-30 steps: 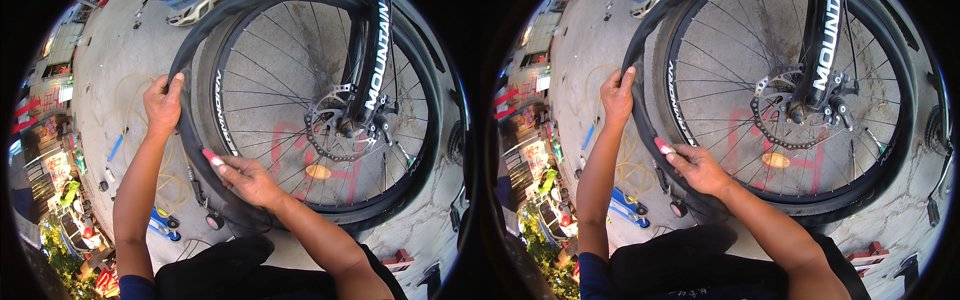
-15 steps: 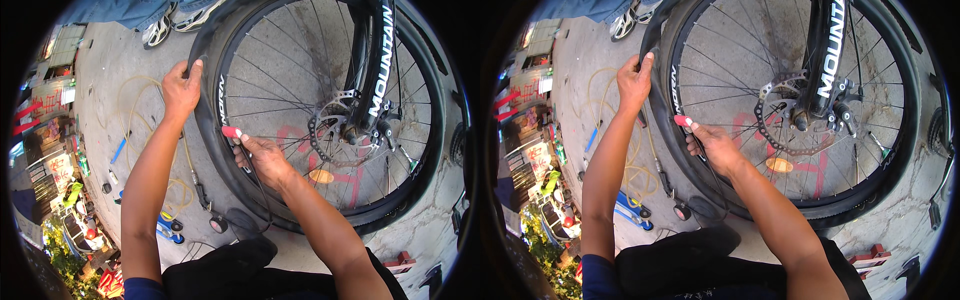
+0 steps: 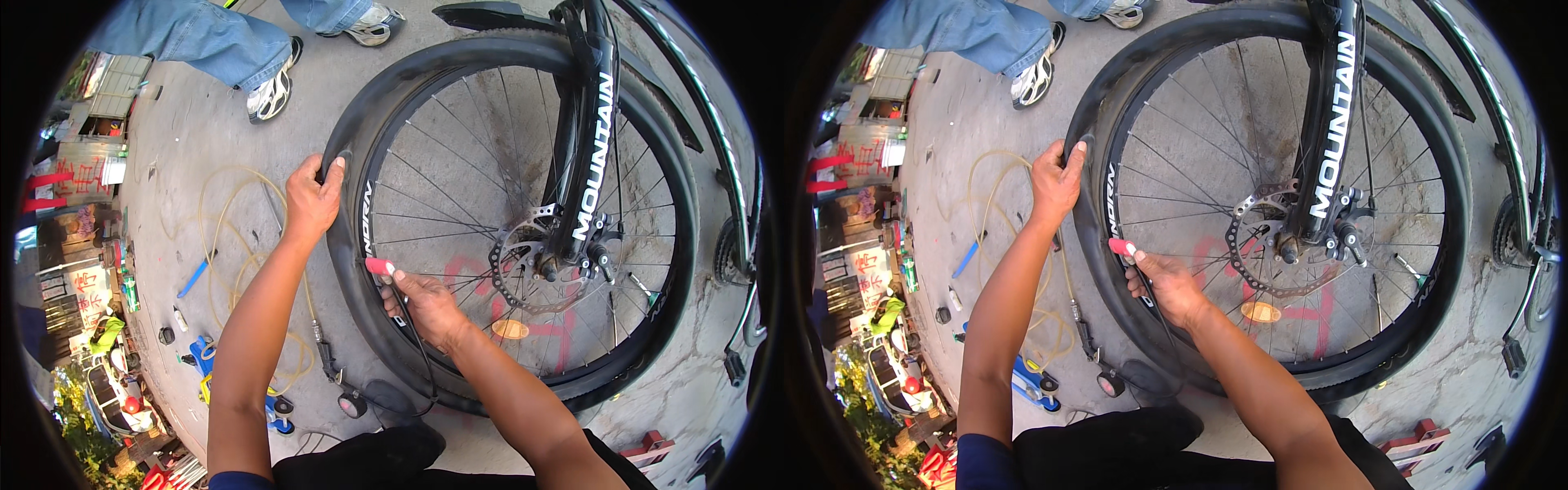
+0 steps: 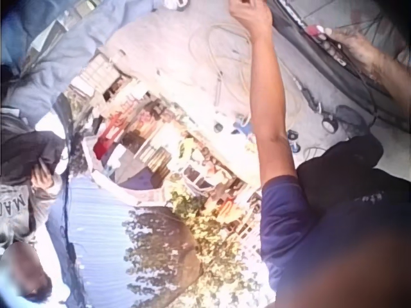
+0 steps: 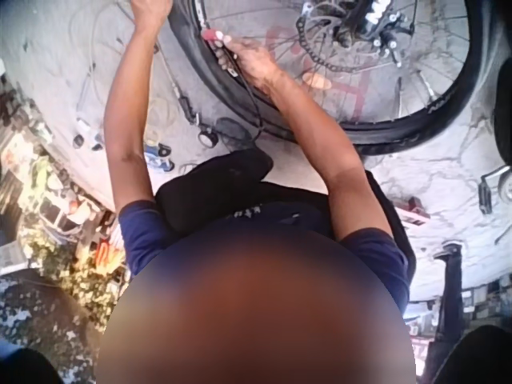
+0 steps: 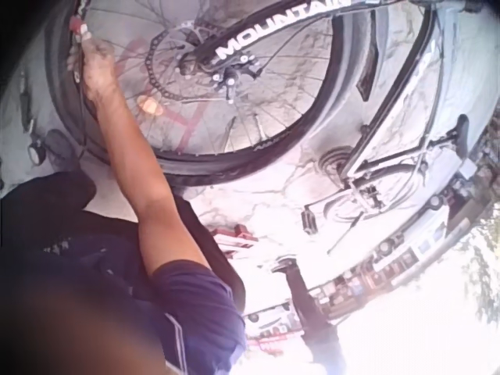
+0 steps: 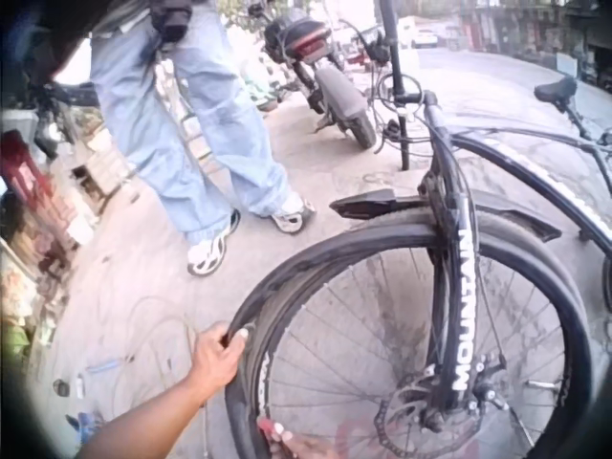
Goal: The person removes the inner tube from a bicycle tire, inflates it with a pump to check for leaks, and then reinserts the tube into the tire with assistance from another person.
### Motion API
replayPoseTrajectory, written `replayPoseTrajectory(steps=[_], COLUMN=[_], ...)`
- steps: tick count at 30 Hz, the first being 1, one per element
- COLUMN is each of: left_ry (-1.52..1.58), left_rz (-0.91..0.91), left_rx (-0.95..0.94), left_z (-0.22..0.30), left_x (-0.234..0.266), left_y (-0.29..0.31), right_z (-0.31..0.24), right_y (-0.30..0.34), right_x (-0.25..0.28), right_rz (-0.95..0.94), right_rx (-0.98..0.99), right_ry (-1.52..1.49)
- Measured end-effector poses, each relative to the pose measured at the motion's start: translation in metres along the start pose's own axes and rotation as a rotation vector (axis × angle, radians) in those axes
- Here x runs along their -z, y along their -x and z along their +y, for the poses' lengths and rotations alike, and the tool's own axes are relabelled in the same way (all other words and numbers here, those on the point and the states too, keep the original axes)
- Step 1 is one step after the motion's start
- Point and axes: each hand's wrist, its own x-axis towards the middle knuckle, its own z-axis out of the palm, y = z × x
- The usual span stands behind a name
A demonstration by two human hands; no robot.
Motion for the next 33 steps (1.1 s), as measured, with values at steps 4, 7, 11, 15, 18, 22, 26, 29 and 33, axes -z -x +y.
replayPoseTrajectory(steps=[4,7,11,15,18,22,26,29,33], left_ry=[0.136,0.253,0.285,0.156,0.035,-0.077,-0.079,-0.071,-0.064], left_rz=[-0.143,-0.214,-0.206,-0.193,-0.156,-0.104,-0.074,-0.029,-0.051], left_rx=[0.132,0.144,0.171,0.149,0.110,0.077,0.058,-0.003,0.011], left_z=[-0.002,-0.002,-0.001,0.004,0.009,0.012,0.010,0.014,0.024], left_x=[0.014,0.021,0.018,0.019,0.016,0.010,0.005,0.004,0.013], left_y=[-0.003,-0.004,-0.004,-0.004,-0.005,-0.006,-0.007,-0.005,-0.001], right_z=[0.000,0.000,0.000,0.001,0.001,0.001,0.000,-0.001,0.001], right_y=[0.002,0.003,0.004,0.005,0.005,0.005,0.007,0.009,0.014], right_x=[-0.002,-0.005,-0.008,-0.009,-0.009,-0.008,-0.011,-0.014,-0.019], right_rz=[0.011,0.001,0.026,0.015,0.009,0.007,-0.006,0.034,-0.014], right_rx=[0.006,0.018,0.012,0.049,0.051,0.054,0.076,0.062,0.063], right_ry=[0.015,0.024,0.054,0.119,0.116,0.129,0.153,0.146,0.157])
